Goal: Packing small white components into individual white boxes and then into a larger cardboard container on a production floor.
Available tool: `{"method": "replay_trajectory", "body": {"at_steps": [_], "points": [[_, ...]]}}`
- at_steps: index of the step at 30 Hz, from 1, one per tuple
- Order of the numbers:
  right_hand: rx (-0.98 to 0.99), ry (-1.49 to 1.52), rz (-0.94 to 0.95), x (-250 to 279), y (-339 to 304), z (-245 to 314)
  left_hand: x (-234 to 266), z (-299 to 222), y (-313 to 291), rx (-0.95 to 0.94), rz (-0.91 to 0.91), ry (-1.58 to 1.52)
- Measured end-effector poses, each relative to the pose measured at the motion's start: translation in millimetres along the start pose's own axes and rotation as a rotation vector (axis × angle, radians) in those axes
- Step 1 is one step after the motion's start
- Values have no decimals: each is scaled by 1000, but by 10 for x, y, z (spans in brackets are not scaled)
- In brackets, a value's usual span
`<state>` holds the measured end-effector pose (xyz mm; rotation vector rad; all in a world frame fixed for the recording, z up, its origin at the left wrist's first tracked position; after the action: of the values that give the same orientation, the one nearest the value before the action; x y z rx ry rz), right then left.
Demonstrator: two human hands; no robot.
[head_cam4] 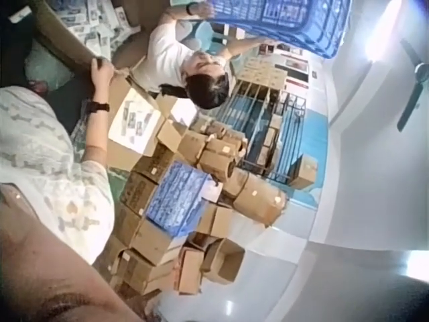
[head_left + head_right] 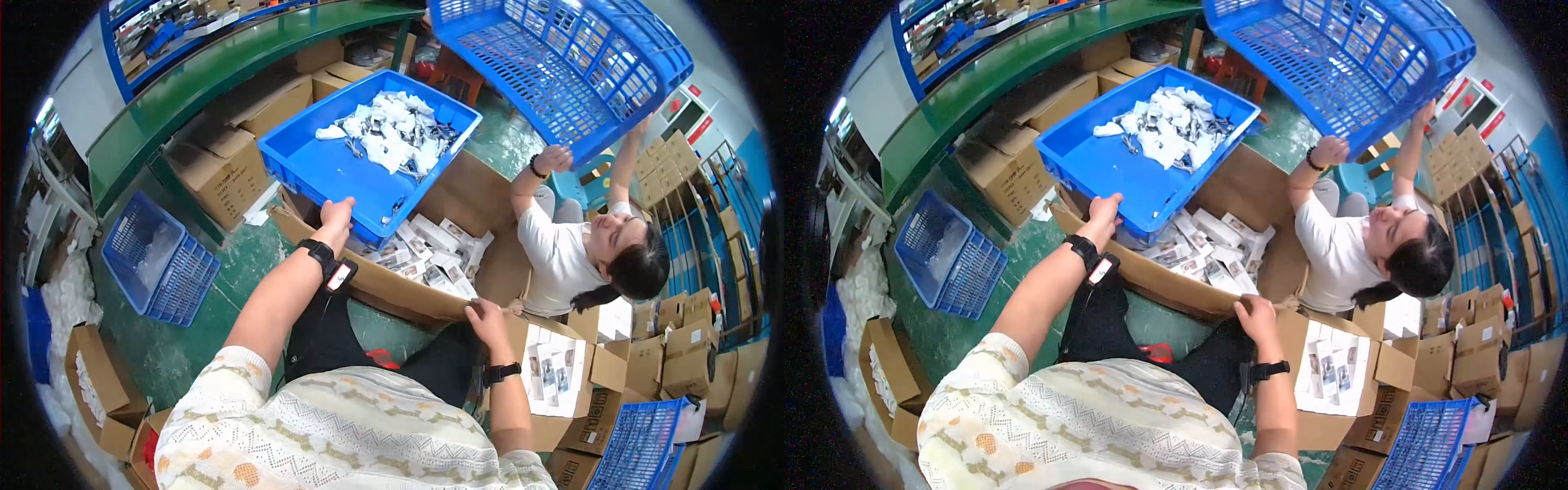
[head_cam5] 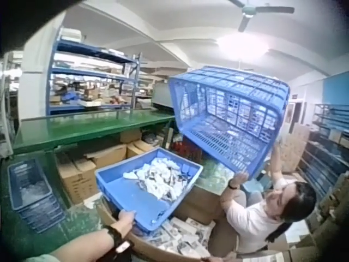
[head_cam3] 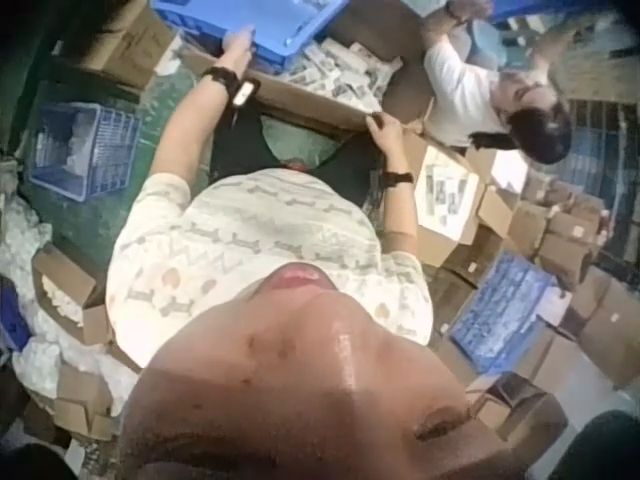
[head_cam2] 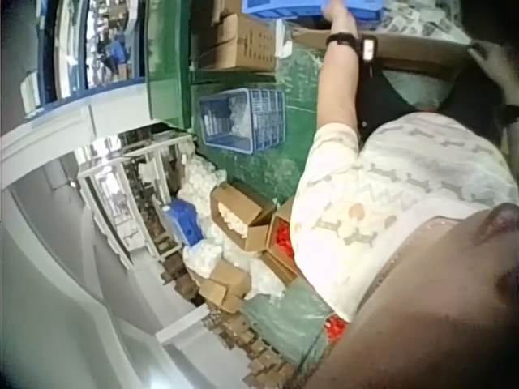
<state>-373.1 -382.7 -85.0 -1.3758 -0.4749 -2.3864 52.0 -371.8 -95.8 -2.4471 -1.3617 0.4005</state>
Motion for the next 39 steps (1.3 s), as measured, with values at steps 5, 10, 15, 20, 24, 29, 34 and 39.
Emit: {"method": "replay_trajectory", "body": {"at_steps": [5, 10, 15, 20, 24, 29, 34, 39], "points": [[99, -81, -99, -155, -16, -103, 83, -83, 62, -60, -18, 115], [103, -51, -110, -215, -70, -191, 502, -465, 425, -152, 23, 167], [125, -83, -115, -180, -108, -233, 895, -437, 862, -94, 85, 213], [63, -81, -25, -239, -99, -304, 906, -307, 933, -267, 60, 146], [87, -66, 118, -220, -45, -341, 960, -362, 735, -144, 171, 247], [-26, 111, 489, 131, 277, -376, 1293, -301, 152, -226, 168, 265], [-97, 113, 504, 684, 1257, -353, 1925, -1, -450, -184, 23, 244], [3, -95, 590, 194, 2648, -754, 2186, 122, -578, -148, -57, 324]]}}
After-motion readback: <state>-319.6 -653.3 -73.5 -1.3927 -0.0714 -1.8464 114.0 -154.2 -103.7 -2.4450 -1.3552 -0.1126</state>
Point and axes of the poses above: each hand's wrist, its own y-axis towards the middle knuckle, its own x-axis out of the back of the hand, z = x × y, the point moved 6 cm from there along y, towards the middle knuckle, and after that the axes turned 5 degrees about -y, right-handed, at the moved point
